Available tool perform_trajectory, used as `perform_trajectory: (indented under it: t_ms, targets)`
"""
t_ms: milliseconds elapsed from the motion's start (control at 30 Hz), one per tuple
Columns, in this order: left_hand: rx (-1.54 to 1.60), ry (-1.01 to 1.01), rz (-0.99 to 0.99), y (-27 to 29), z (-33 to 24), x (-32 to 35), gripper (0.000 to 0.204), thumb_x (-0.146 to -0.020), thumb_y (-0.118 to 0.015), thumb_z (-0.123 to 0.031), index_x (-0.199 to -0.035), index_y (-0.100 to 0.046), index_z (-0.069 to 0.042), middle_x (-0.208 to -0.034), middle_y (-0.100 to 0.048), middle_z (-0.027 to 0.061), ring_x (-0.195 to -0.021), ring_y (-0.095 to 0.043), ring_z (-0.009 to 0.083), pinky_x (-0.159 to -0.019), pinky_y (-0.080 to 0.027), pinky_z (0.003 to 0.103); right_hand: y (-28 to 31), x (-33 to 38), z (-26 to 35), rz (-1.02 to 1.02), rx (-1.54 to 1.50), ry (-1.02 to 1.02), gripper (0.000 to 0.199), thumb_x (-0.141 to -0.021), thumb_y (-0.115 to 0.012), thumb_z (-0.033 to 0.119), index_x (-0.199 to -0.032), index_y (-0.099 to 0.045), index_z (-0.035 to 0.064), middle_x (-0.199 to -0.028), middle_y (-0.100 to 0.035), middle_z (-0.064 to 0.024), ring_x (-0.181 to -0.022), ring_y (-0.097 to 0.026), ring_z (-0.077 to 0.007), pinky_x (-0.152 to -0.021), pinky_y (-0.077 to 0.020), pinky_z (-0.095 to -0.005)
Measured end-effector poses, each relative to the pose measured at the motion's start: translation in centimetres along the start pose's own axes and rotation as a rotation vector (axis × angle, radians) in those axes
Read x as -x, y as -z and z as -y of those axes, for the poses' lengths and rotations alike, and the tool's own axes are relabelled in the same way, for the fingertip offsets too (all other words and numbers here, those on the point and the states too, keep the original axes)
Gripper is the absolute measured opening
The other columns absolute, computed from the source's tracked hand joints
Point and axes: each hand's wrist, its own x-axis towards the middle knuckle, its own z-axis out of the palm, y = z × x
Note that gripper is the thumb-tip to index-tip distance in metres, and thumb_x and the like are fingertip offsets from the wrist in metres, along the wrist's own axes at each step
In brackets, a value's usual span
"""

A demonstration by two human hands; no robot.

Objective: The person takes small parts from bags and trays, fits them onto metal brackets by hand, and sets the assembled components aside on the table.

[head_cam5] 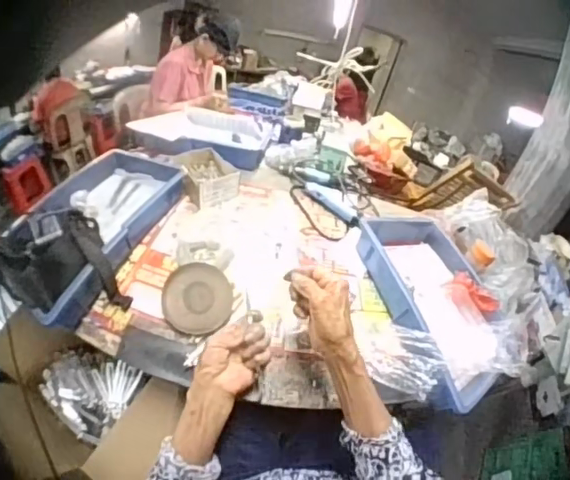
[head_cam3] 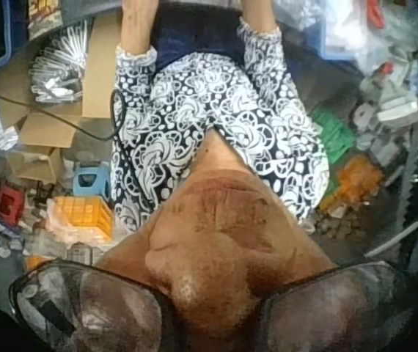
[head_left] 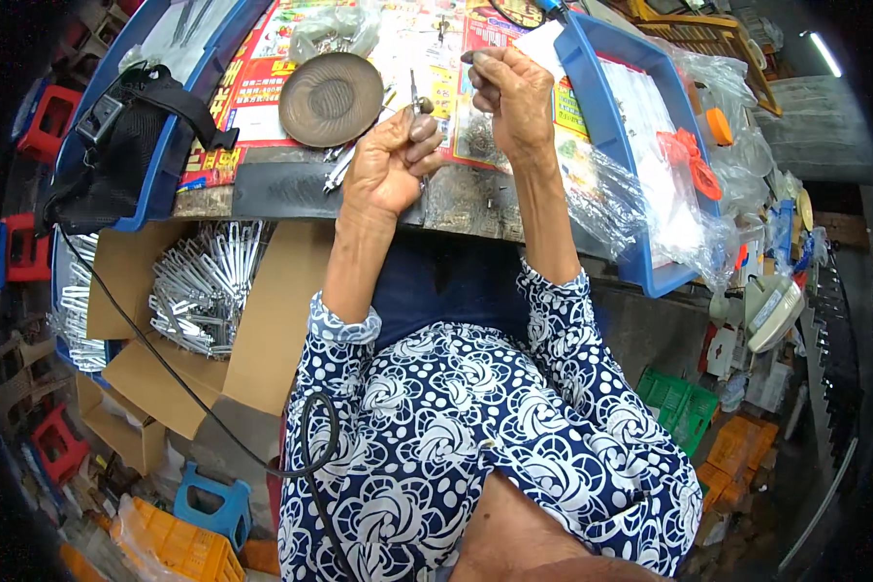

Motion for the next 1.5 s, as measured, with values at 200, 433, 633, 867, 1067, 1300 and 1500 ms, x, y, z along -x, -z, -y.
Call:
perform_trajectory:
  t_ms: [200,433,633,867,1067,1300,1500]
  targets:
    - [-0.087,-0.039,-0.024,0.1,0.0,0.7,0.019,-0.08,-0.051,-0.015,-0.092,-0.045,-0.001,-0.065,-0.038,0.0009,-0.051,-0.028,0.008,-0.044,-0.022,0.019,1.6,-5.2,0.4,-0.128,0.001,0.101,0.01,-0.071,-0.051,0.003,-0.073,-0.056,-0.0056,-0.057,-0.052,-0.0051,-0.043,-0.041,-0.006,-0.039,-0.0326,-0.0175]
    - [-0.11,-0.065,-0.06,-0.6,0.1,1.0,0.012,-0.079,-0.049,-0.011,-0.087,-0.044,-0.003,-0.066,-0.038,0.0027,-0.051,-0.029,0.0088,-0.044,-0.022,0.019,3.7,-10.4,-1.5,-0.076,0.337,0.058,0.013,-0.069,-0.054,0.001,-0.076,-0.059,-0.0083,-0.06,-0.055,-0.007,-0.046,-0.044,-0.009,-0.039,-0.0344,-0.0218]
    - [-0.137,-0.099,-0.06,-0.9,-0.3,1.4,0.009,-0.079,-0.048,-0.008,-0.086,-0.044,-0.004,-0.067,-0.038,0.0039,-0.051,-0.029,0.0093,-0.044,-0.022,0.02,4.5,-14.0,-4.1,-0.165,0.823,0.039,0.016,-0.064,-0.053,0.008,-0.072,-0.061,-0.0041,-0.058,-0.056,-0.01,-0.049,-0.051,-0.0157,-0.046,-0.0412,-0.0284]
    - [-0.142,-0.155,-0.113,-1.3,-0.4,1.5,0.012,-0.079,-0.047,-0.006,-0.09,-0.043,-0.003,-0.066,-0.039,0.0037,-0.05,-0.031,0.0096,-0.042,-0.022,0.02,2.2,-15.4,-5.5,-0.028,1.49,0.127,0.032,-0.061,-0.051,0.024,-0.08,-0.061,-0.0001,-0.08,-0.059,-0.0226,-0.077,-0.058,-0.0349,-0.067,-0.0454,-0.0396]
    - [-0.104,-0.161,-0.114,-1.6,-1.1,1.5,0.014,-0.079,-0.048,-0.007,-0.092,-0.045,-0.003,-0.066,-0.039,0.0025,-0.051,-0.031,0.0093,-0.043,-0.023,0.02,1.9,-16.6,-4.8,0.092,1.434,-0.114,0.036,-0.066,-0.057,0.026,-0.087,-0.06,-0.0031,-0.085,-0.06,-0.0188,-0.075,-0.059,-0.0287,-0.067,-0.0456,-0.0348]
    - [0.097,-0.132,0.02,-0.9,-1.7,1.3,0.017,-0.078,-0.049,-0.008,-0.093,-0.045,0.0,-0.066,-0.036,0.0016,-0.054,-0.029,0.0096,-0.046,-0.022,0.021,3.7,-16.3,-4.3,0.022,0.507,-0.068,0.017,-0.068,-0.054,0.001,-0.054,-0.046,0.0057,-0.044,-0.037,0.0013,-0.037,-0.033,-0.0106,-0.036,-0.0265,-0.0247]
    - [0.072,-0.126,0.04,-0.5,-1.4,1.4,0.014,-0.077,-0.05,-0.008,-0.088,-0.046,-0.002,-0.067,-0.037,0.002,-0.055,-0.031,0.0101,-0.047,-0.023,0.021,0.3,-7.0,-1.3,0.295,-0.188,-0.218,0.024,-0.078,-0.053,0.021,-0.082,-0.056,-0.0023,-0.075,-0.055,-0.0085,-0.054,-0.042,-0.0124,-0.05,-0.0348,-0.024]
